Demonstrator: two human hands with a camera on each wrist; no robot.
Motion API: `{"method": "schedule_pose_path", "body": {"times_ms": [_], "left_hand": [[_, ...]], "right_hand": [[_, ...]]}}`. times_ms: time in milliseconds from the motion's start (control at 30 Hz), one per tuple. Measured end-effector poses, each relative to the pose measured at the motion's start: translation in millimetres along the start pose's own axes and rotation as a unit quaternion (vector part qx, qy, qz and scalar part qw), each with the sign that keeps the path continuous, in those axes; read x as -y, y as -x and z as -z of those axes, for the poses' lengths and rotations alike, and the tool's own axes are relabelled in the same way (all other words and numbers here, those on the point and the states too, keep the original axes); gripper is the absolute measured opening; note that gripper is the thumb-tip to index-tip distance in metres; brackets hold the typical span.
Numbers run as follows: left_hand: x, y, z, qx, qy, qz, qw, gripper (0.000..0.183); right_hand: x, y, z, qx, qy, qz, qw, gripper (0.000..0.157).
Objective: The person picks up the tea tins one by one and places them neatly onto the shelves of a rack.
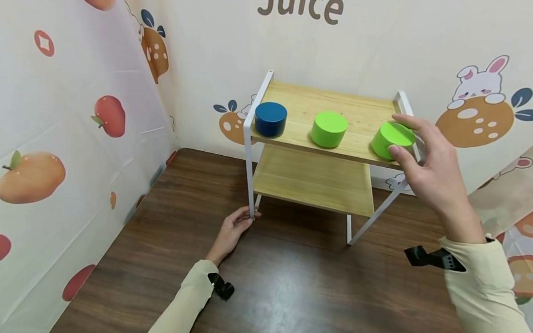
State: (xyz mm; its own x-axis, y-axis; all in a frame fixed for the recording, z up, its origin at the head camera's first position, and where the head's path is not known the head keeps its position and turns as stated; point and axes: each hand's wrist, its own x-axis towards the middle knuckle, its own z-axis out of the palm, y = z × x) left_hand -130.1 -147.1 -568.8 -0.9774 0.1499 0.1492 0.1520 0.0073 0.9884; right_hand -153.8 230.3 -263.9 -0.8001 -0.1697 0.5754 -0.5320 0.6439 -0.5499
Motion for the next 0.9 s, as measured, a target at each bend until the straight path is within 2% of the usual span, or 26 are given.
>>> {"method": "schedule_pose_path", "body": {"times_ms": [267, 533, 733, 900], "left_hand": [[1.4, -1.2, 0.2, 0.000, -0.002, -0.005, 1.0000, 0.038], [0.7, -0.7, -1.1, -0.003, 0.003, -0.004, 1.0000, 0.037], [0.2, -1.1, -1.2, -0.005, 0.005, -0.007, 0.9999, 0.037], [0.7, -0.8, -0.6, -0.003, 0.006, -0.005, 1.0000, 0.038]], "right_hand": [[-1, 1, -0.5, -0.006, -0.018, 0.001, 1.000, 0.051], [-4, 6, 1.2, -0.006, -0.032, 0.007, 0.999, 0.063], [-10, 17, 3.3, -0.018, -0.059, 0.027, 0.998, 0.072], [-19, 34, -1.6, -0.040, -0.074, 0.028, 0.996, 0.080]]}}
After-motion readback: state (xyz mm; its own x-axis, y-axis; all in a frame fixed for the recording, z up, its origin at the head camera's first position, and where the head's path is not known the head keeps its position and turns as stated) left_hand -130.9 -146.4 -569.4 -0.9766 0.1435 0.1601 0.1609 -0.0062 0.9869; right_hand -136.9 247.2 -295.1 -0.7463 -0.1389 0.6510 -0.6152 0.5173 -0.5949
